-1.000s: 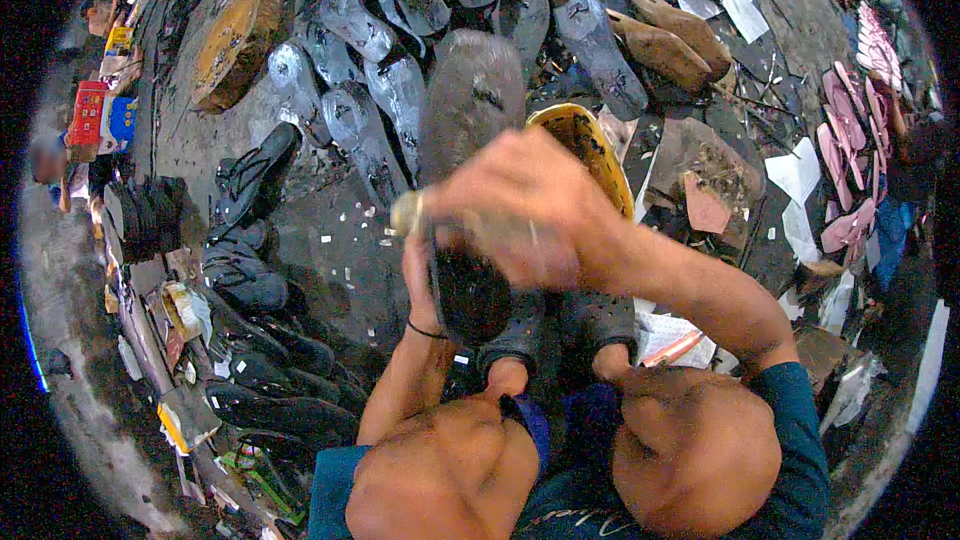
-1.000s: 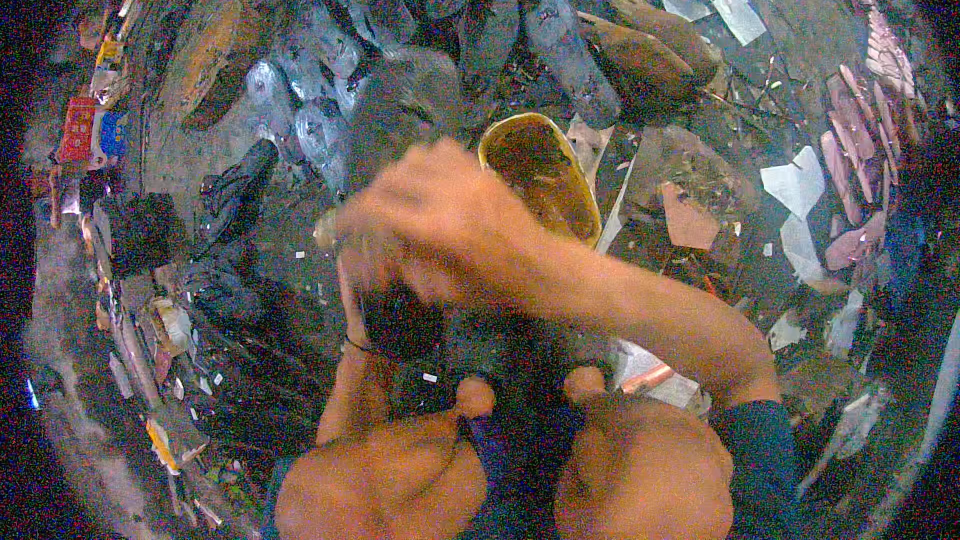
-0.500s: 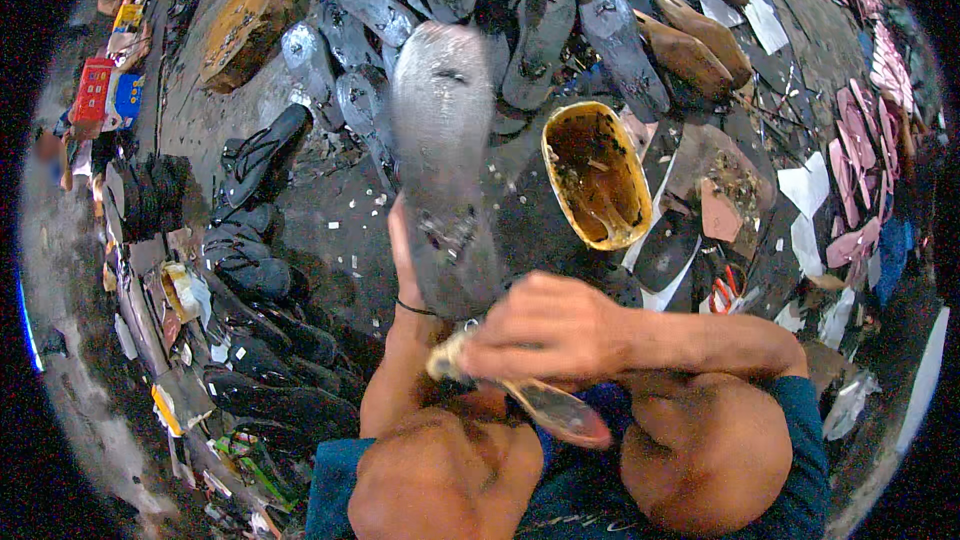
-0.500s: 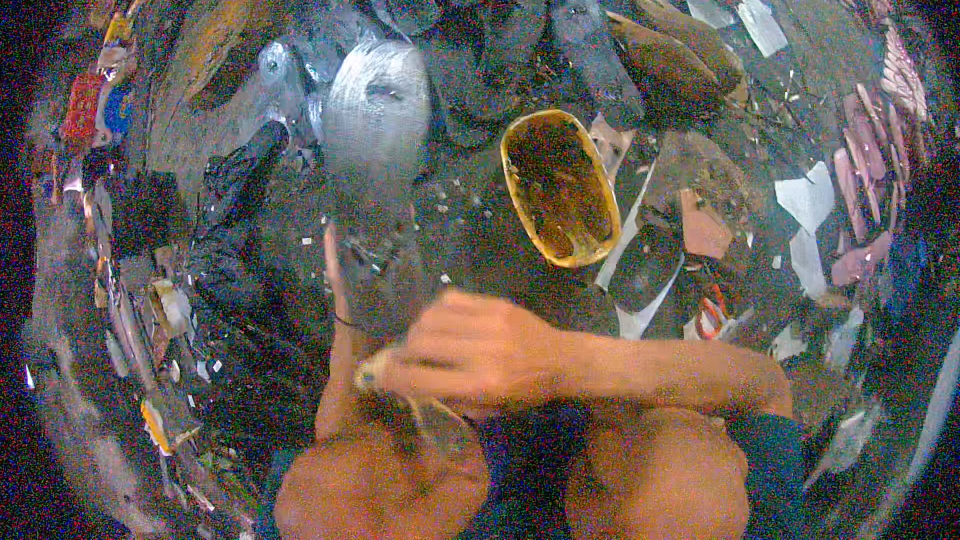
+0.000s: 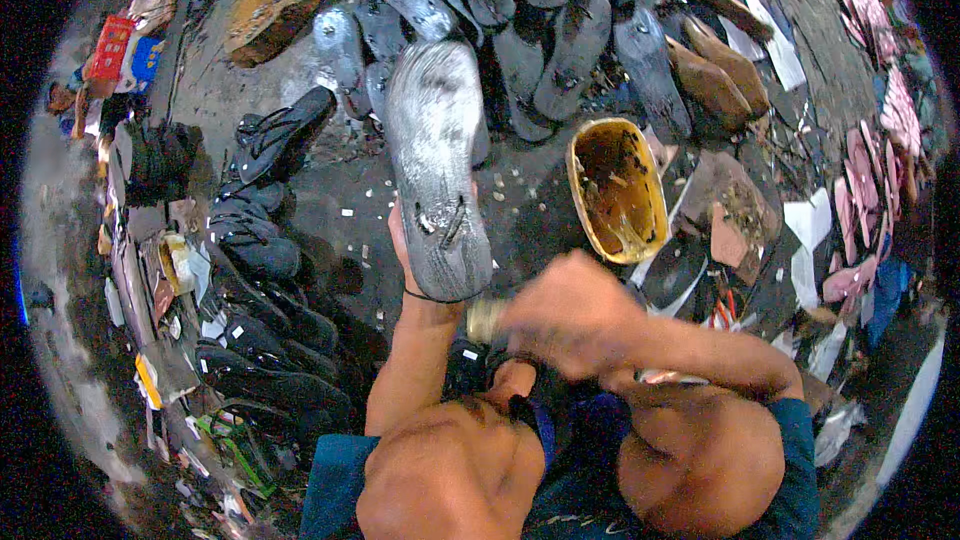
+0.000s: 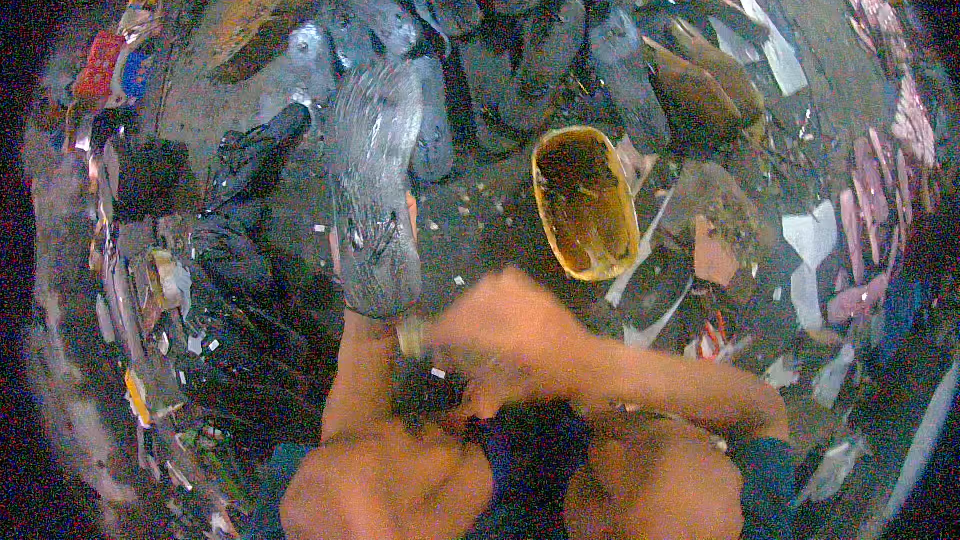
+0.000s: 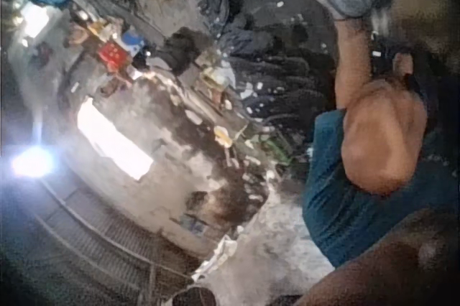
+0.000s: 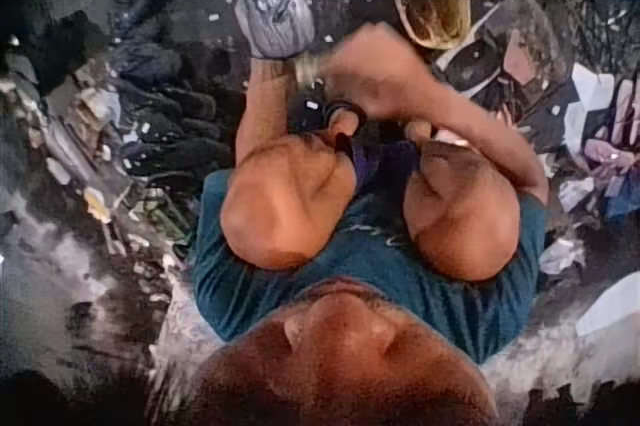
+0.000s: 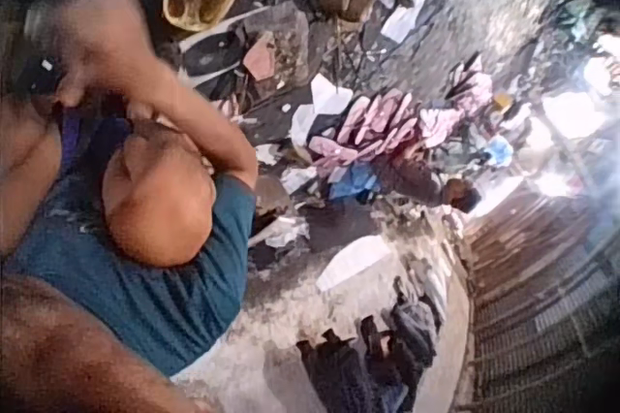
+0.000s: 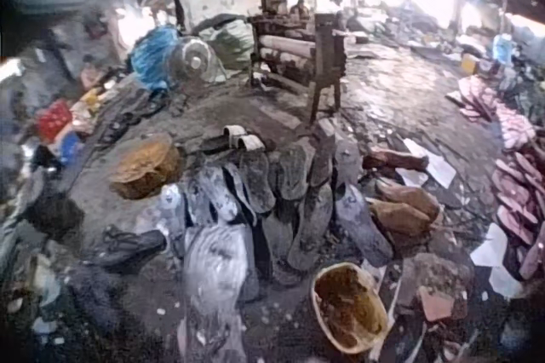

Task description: The person sits on the ground and repeatedly applies a dark substance to the soles of multiple sandals using a brush. They dip the brush into a container and coat each sandal one at a time, placing finished ones aside.

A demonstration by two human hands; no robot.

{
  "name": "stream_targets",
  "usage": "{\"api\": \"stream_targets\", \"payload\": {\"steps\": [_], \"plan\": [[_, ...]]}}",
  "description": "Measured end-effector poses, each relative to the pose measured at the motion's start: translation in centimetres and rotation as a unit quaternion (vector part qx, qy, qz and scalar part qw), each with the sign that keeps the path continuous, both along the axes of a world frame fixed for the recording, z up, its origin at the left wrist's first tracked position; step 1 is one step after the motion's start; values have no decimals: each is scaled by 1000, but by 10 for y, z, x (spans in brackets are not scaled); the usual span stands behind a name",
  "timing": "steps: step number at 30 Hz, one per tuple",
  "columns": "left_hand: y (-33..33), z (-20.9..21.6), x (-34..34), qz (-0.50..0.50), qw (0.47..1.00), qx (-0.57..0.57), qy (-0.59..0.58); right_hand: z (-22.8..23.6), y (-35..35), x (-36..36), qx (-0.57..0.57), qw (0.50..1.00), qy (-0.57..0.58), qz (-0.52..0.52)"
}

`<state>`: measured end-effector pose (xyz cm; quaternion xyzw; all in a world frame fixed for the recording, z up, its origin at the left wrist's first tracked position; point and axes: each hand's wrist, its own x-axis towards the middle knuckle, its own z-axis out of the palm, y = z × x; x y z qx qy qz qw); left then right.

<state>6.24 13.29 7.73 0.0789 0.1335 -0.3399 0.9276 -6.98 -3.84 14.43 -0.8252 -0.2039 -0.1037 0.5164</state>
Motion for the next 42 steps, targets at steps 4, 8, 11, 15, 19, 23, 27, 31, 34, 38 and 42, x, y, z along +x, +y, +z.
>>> {"api": "stream_targets", "payload": {"steps": [4,8,11,15,19,23,27,31,34,38,42], "plan": [[55,-2,-18,36,965,258,-14,2,1,-10,40,994,95,-48],[147,-71,-106,26,802,591,-84,7,-22,-12,-6,966,156,-207],[162,-83,-133,50,813,574,-81,-10,-15,-27,10,941,247,-230],[98,-12,-59,61,854,517,26,-25,-21,-38,-11,925,286,-249],[104,-15,-35,28,931,364,-13,5,-21,-29,30,922,298,-247],[94,-2,-73,42,843,536,8,-21,-31,-45,-2,908,298,-294],[116,-9,-71,27,788,608,-92,-22,-32,-42,-25,906,308,-291],[124,-37,-5,70,817,564,-101,-28,-28,-31,-25,905,333,-263],[131,-59,64,33,913,405,-42,-36,-24,-29,-29,914,325,-243],[129,-99,125,145,744,642,-113,-29,-26,-34,-60,902,345,-254],[138,-111,209,133,314,814,-471,-34,-45,-54,-69,877,371,-297]]}}
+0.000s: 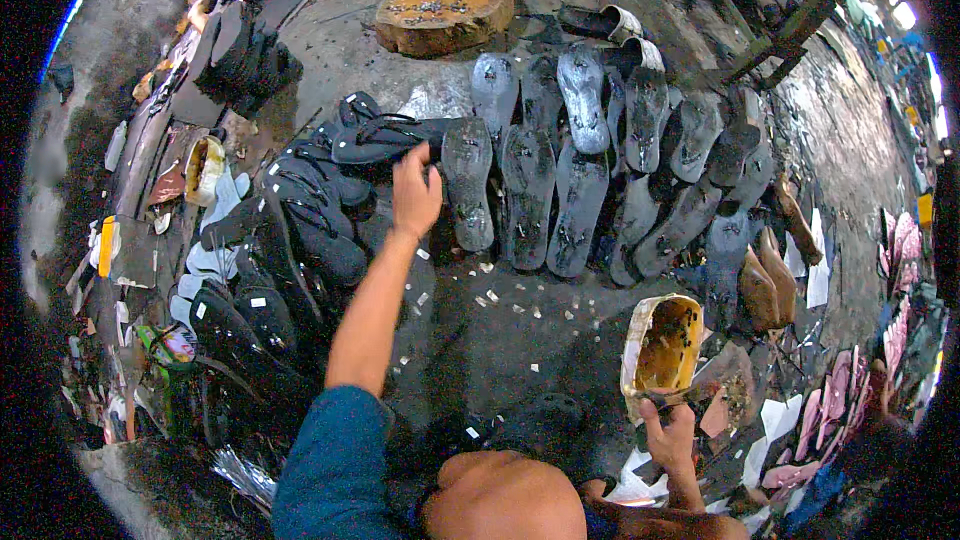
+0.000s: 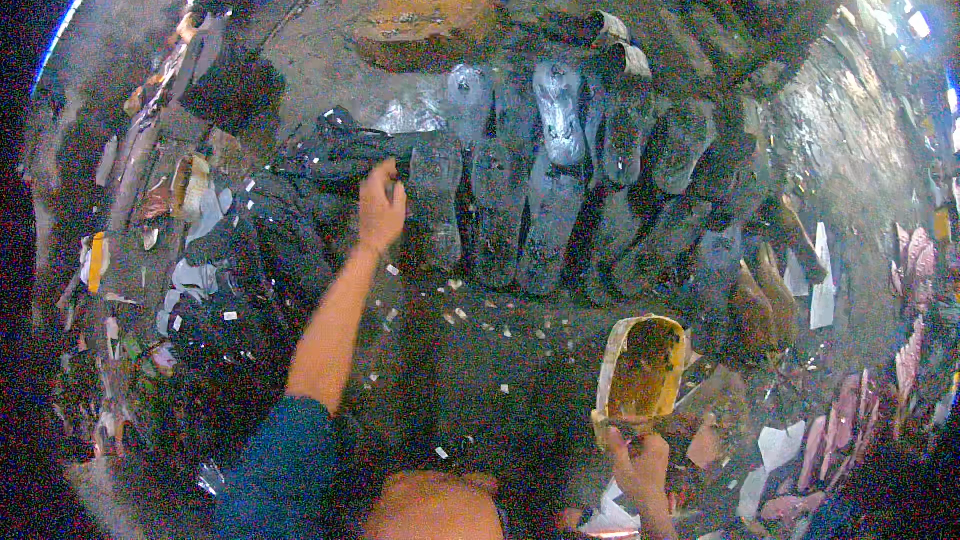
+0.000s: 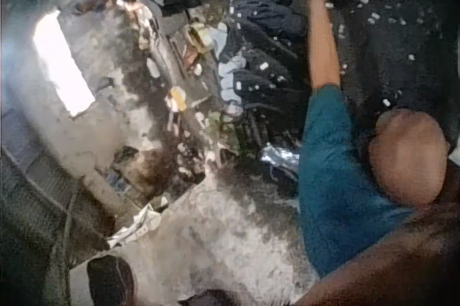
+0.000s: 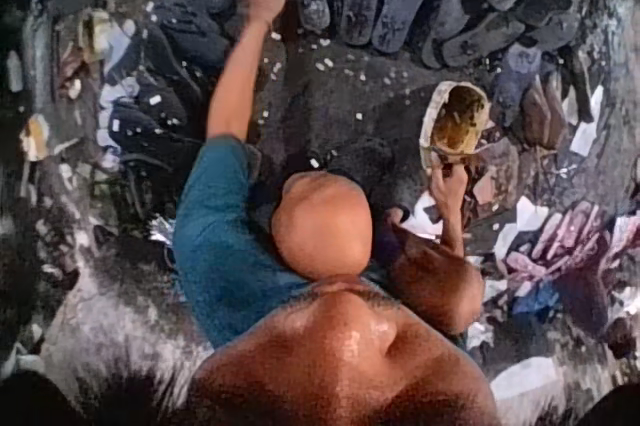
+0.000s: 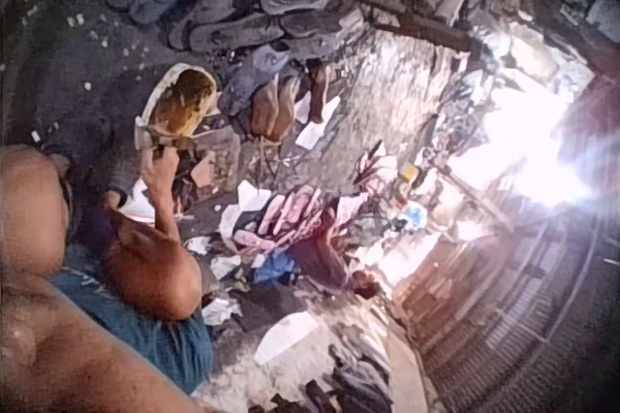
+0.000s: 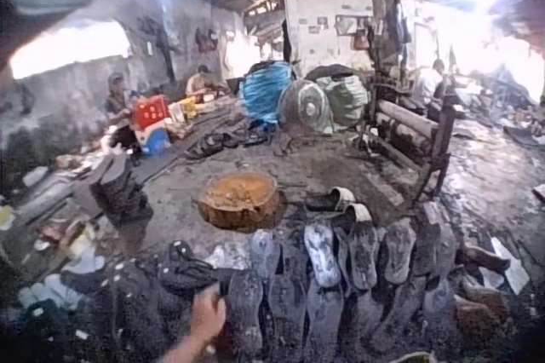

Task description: The person sits on the ground and repeatedly applies a dark substance to the soles of multiple sandals using a brush. They dip the brush into a container and coat each sandal one at a time, placing finished ones aside.

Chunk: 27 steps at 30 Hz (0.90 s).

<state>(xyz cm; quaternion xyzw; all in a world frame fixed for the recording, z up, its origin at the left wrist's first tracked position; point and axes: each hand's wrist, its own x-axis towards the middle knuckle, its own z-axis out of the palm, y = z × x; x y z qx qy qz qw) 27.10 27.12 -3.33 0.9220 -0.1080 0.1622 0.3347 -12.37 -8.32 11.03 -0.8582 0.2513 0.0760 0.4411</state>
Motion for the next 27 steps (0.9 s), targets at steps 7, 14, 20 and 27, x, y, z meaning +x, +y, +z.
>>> {"api": "stream_targets", "payload": {"steps": [7,14,20,27], "plan": [[70,-9,102,56,843,532,55,0,-10,-10,-21,998,-37,-34],[82,112,90,-136,940,302,-75,-11,-40,10,-212,966,-113,-98],[-30,188,-140,-472,788,356,-168,-49,-48,60,-273,951,-142,-40],[-18,67,-303,-455,848,173,209,4,-41,8,-345,932,109,-4]]}}
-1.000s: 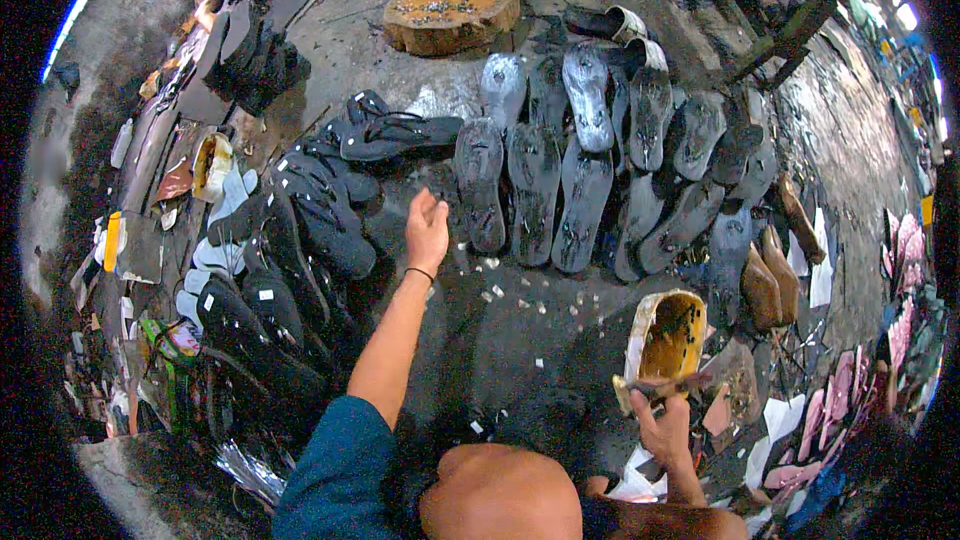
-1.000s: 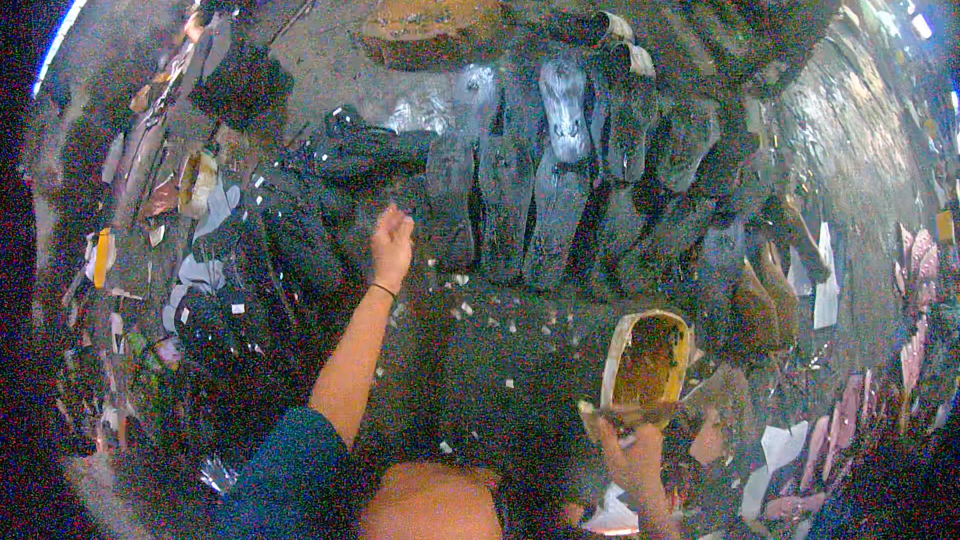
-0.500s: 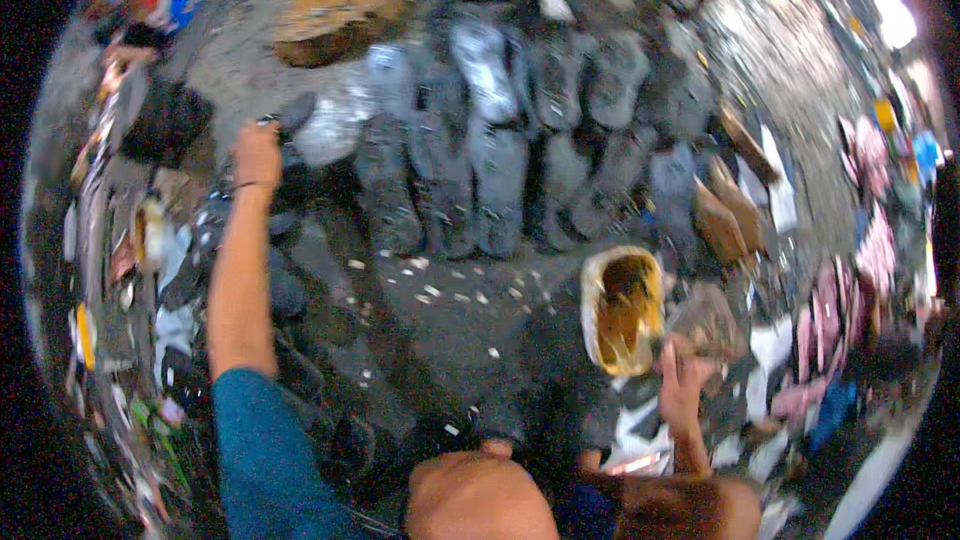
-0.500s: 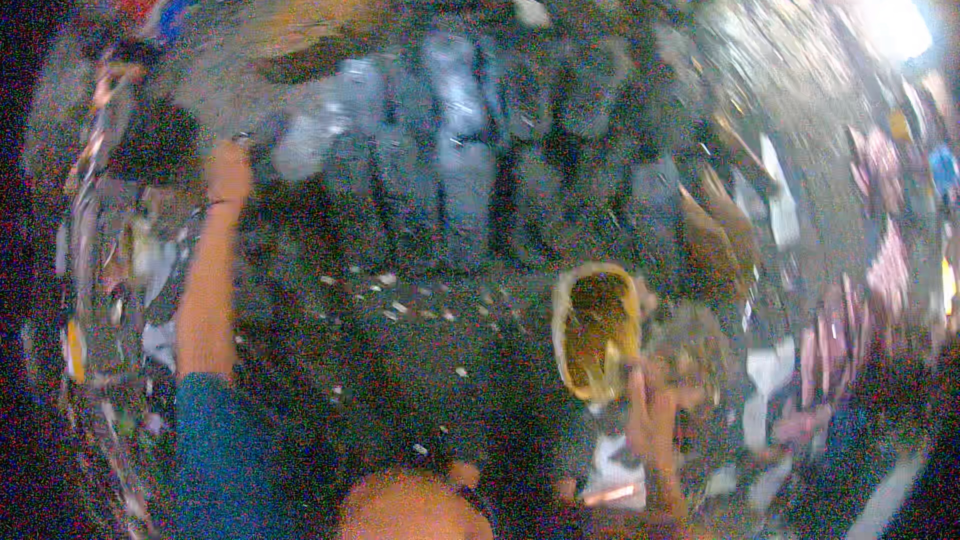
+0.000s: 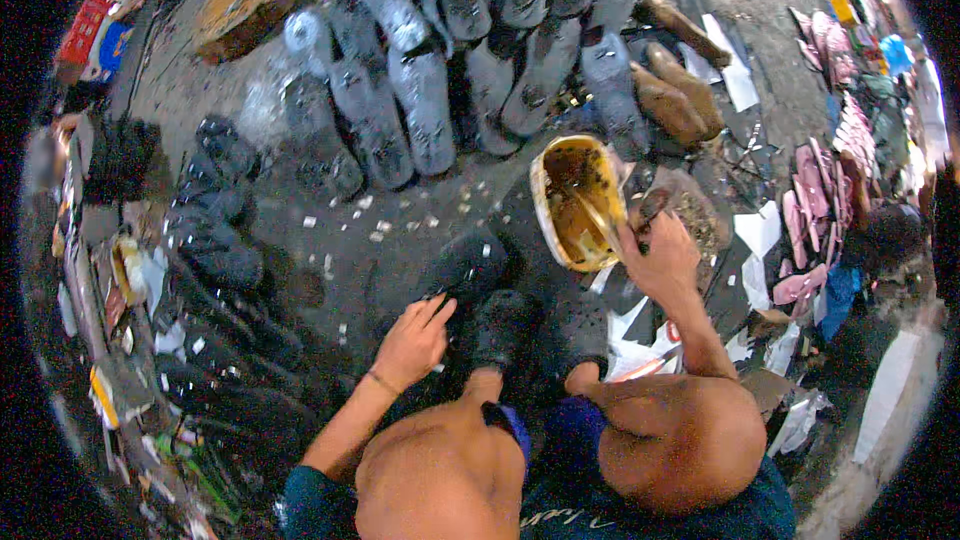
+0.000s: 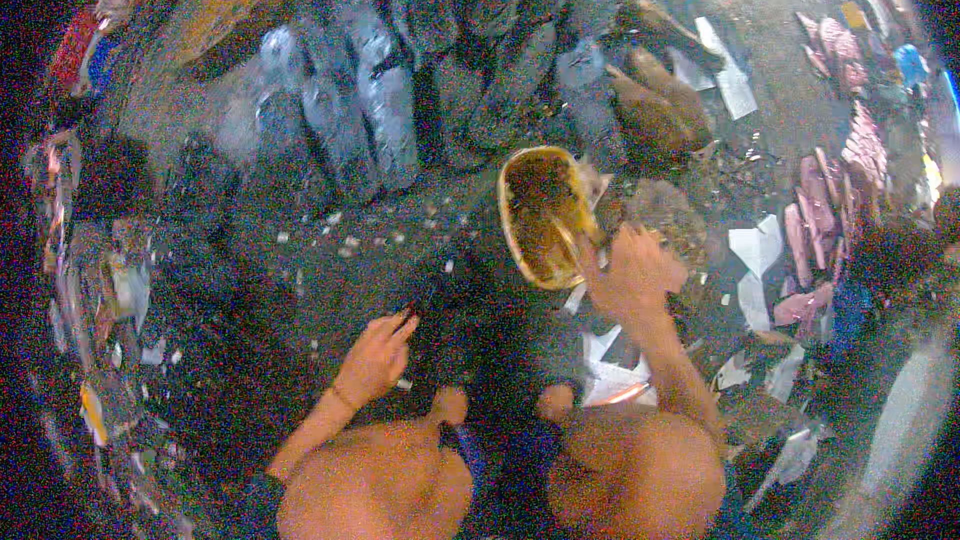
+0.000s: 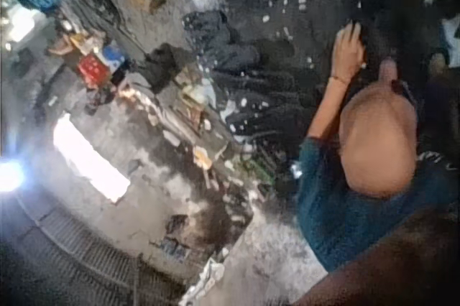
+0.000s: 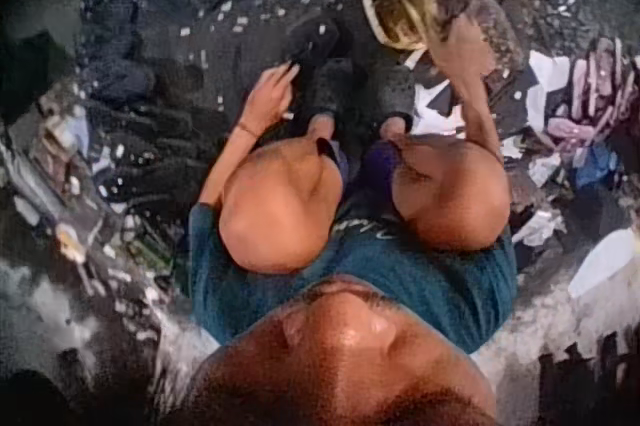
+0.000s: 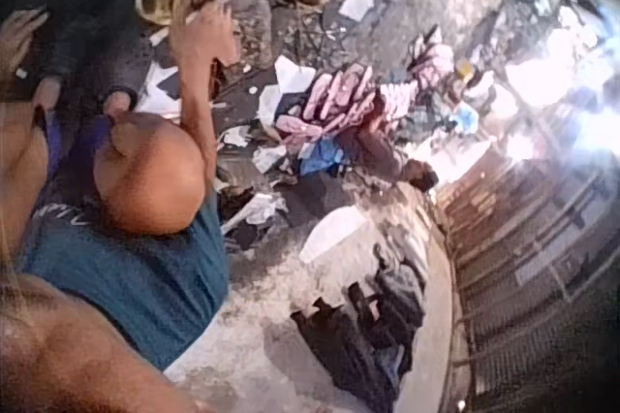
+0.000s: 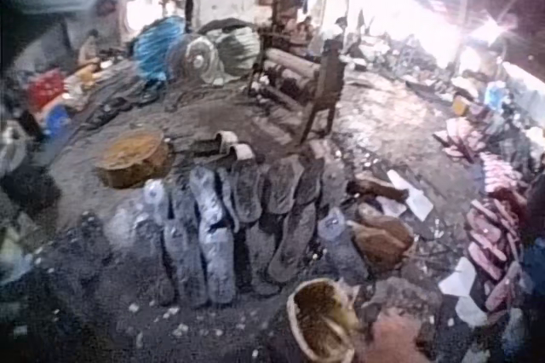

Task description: The person sits on the ground and repeatedly applies a dark substance to the soles of multiple sandals using a brush. They dip the brush into a container and coat each sandal one at a time, placing finished ones aside.

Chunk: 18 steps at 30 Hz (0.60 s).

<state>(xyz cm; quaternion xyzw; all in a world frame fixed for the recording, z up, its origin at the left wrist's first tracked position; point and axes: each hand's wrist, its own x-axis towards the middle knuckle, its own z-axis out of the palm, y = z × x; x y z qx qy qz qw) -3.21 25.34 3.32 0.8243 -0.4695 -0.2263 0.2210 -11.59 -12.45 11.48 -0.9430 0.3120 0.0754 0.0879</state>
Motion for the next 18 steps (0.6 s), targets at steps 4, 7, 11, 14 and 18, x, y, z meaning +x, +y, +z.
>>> {"api": "stream_targets", "payload": {"steps": [4,7,11,14,18], "plan": [[-42,-19,-15,96,990,-94,53,16,8,-37,-5,978,-169,121],[-56,-44,10,75,992,-88,51,28,-4,-48,235,960,143,44],[-52,-51,27,58,997,-5,-46,6,-17,-52,588,793,-84,-135],[-80,-50,39,40,996,11,-74,36,-9,-11,728,567,-266,-278],[-124,-31,52,48,990,92,-95,26,-14,30,806,458,-264,-269]]}}
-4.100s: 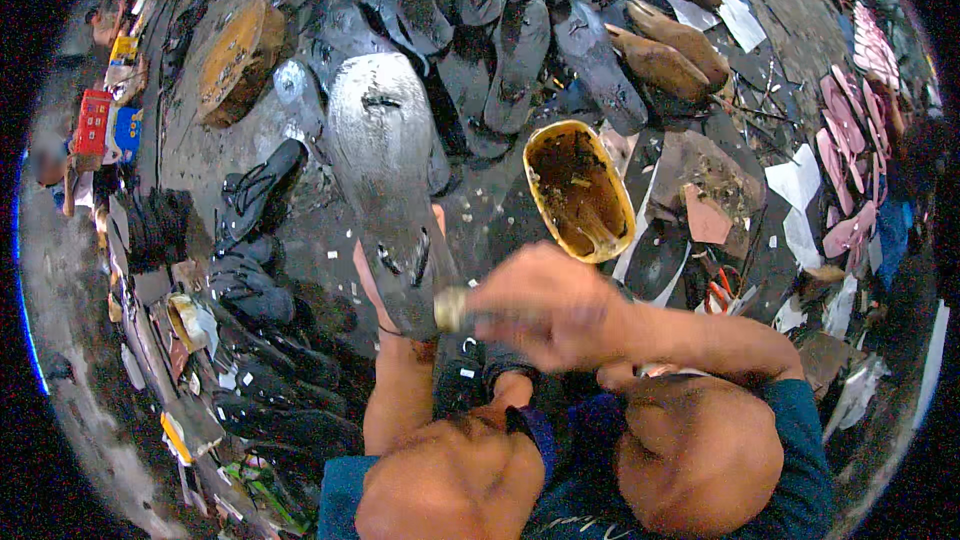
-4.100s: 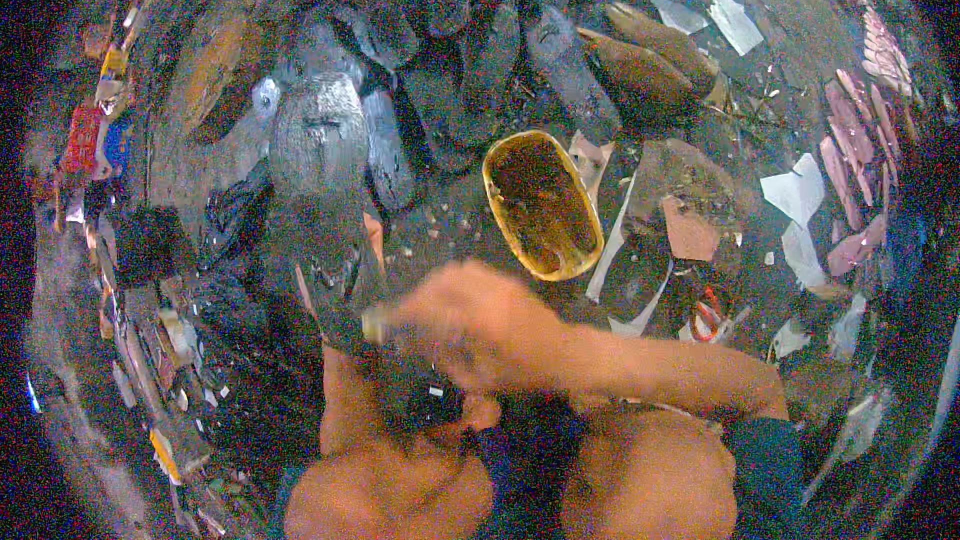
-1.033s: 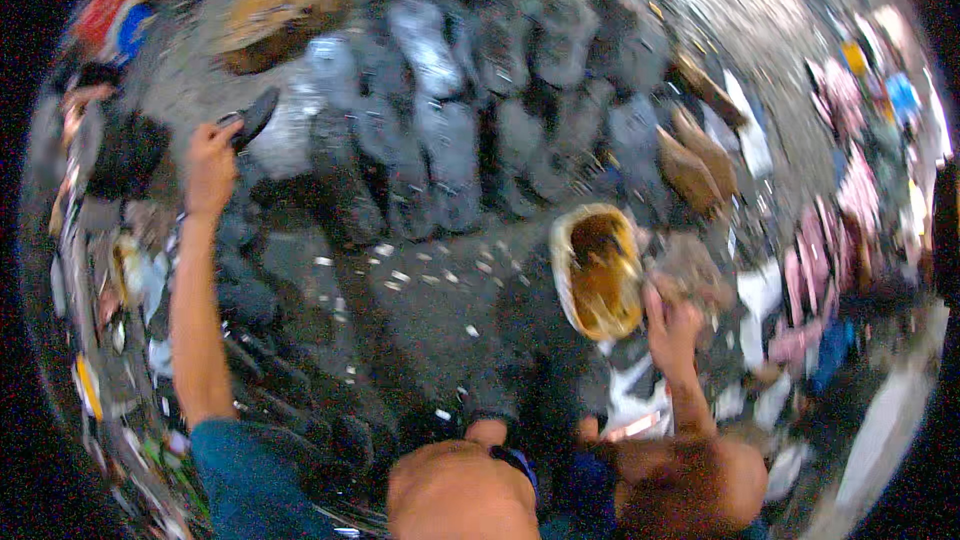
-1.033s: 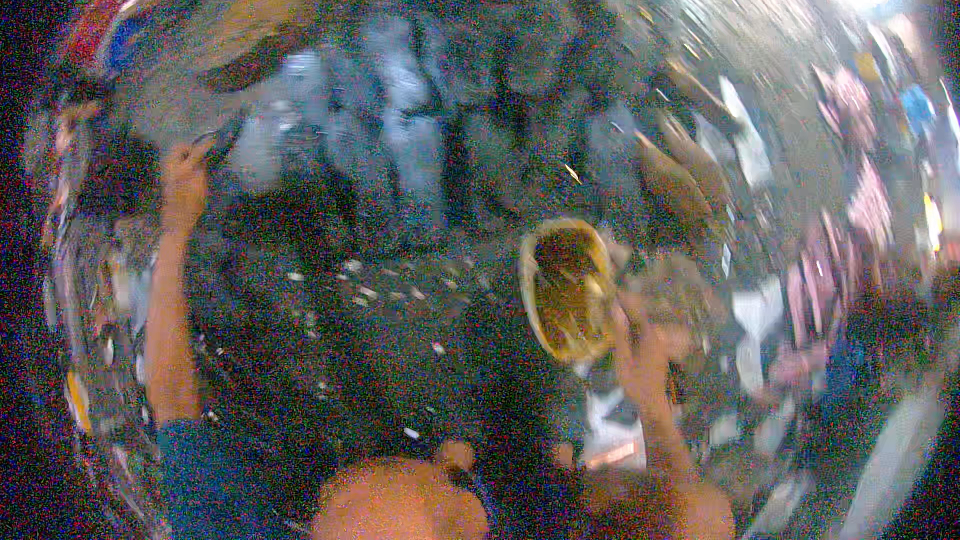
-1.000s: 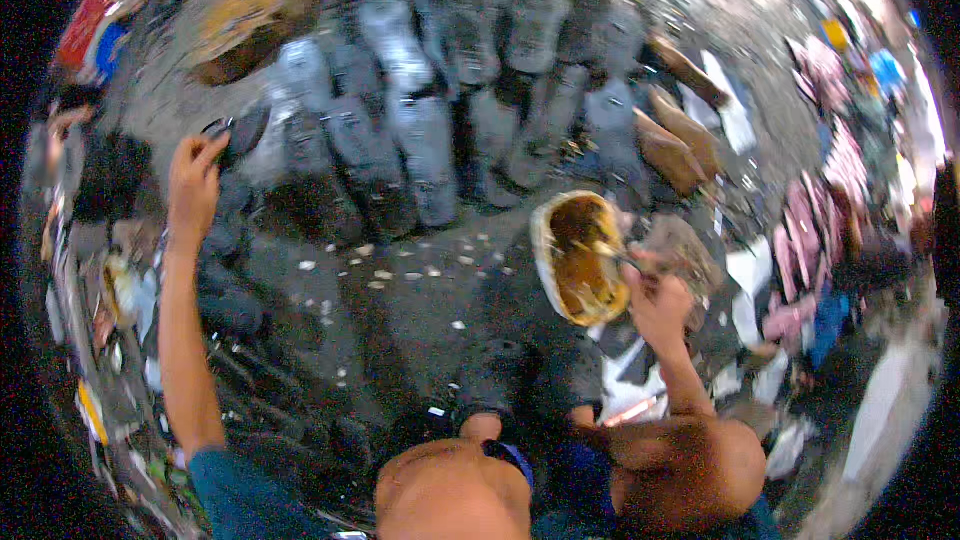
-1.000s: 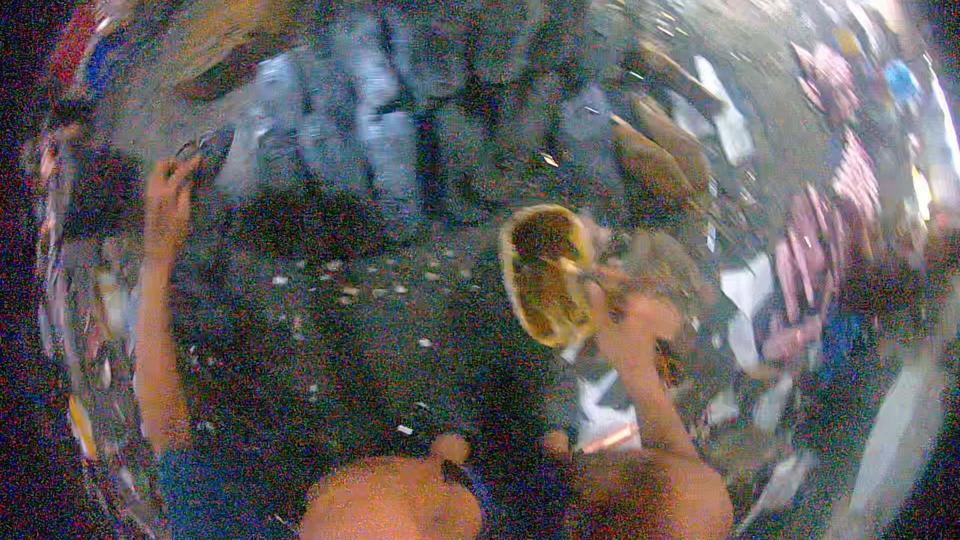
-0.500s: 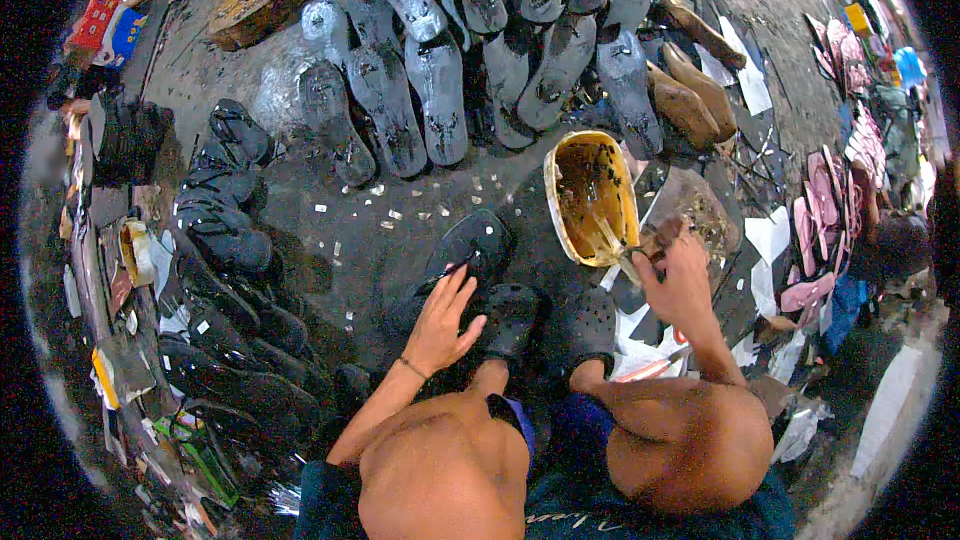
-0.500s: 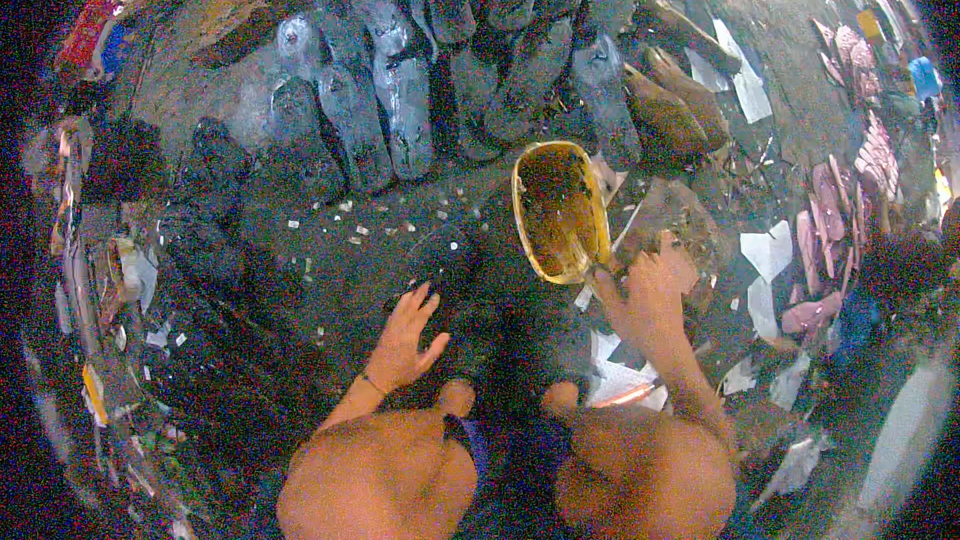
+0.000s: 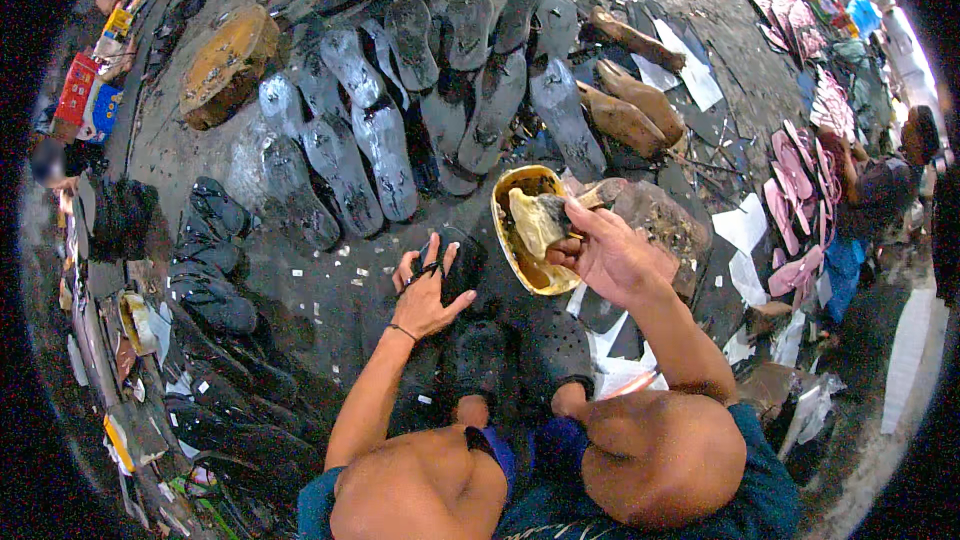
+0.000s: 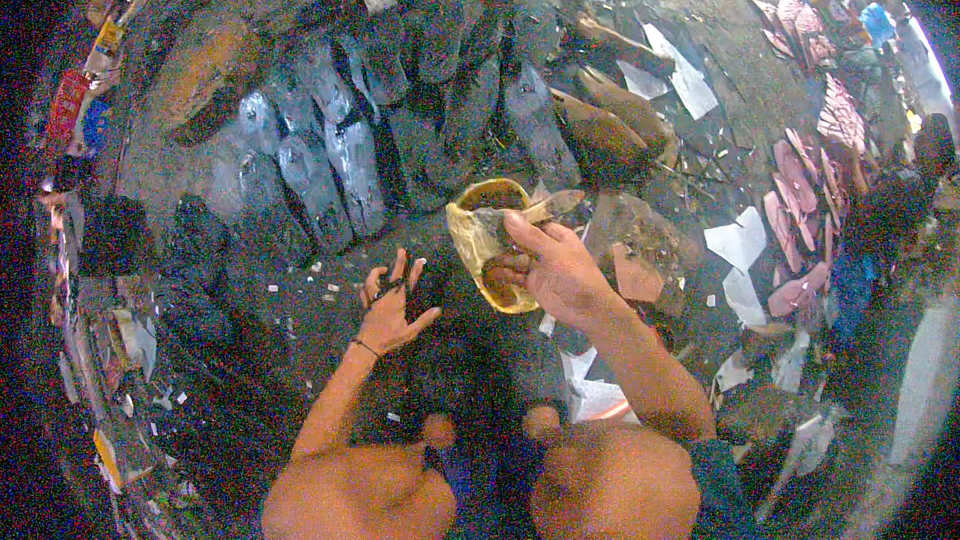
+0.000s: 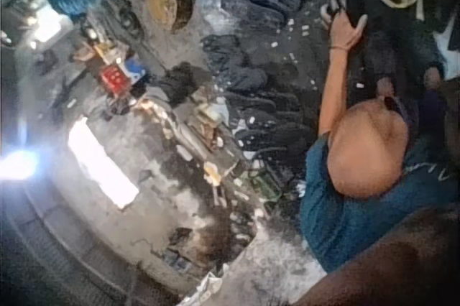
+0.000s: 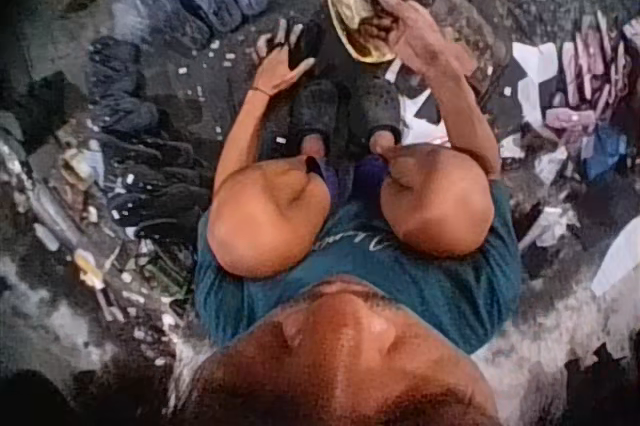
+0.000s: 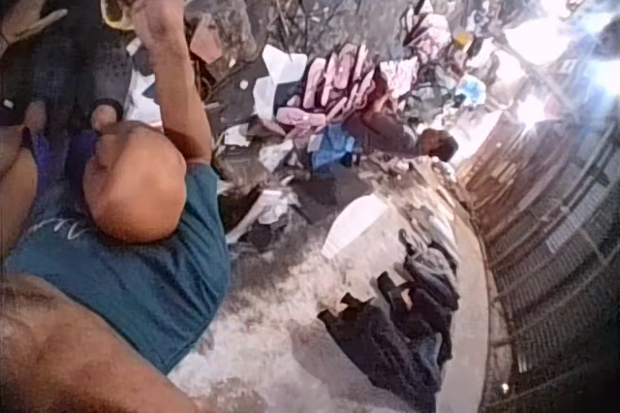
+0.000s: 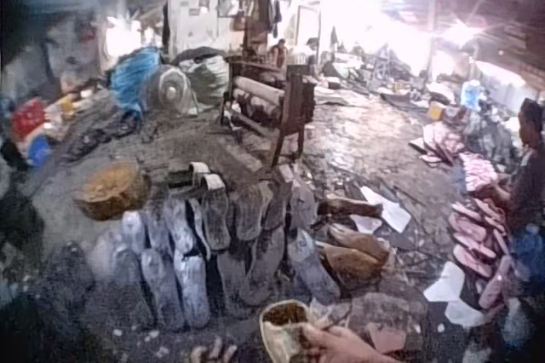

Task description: The person sits on the ground and repeatedly applies a dark substance to the soles of multiple sandals using a brush. They dip the brush into a container and coat each sandal one at a time, placing finished ones aside.

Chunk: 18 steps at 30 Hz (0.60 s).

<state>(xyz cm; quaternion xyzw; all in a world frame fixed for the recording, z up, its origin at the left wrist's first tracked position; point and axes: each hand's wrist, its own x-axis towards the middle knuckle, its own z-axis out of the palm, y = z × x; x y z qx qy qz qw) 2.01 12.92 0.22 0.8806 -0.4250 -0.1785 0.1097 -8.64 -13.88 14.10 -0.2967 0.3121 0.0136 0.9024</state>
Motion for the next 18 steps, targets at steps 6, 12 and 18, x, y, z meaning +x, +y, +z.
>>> {"api": "stream_targets", "payload": {"steps": [6,12,18], "plan": [[-13,50,26,410,440,-456,656,25,33,53,-382,917,-109,39],[-21,84,25,315,527,-492,617,27,89,33,-652,688,-287,142],[-18,97,7,343,435,-516,654,12,28,73,-663,739,-116,29]]}}
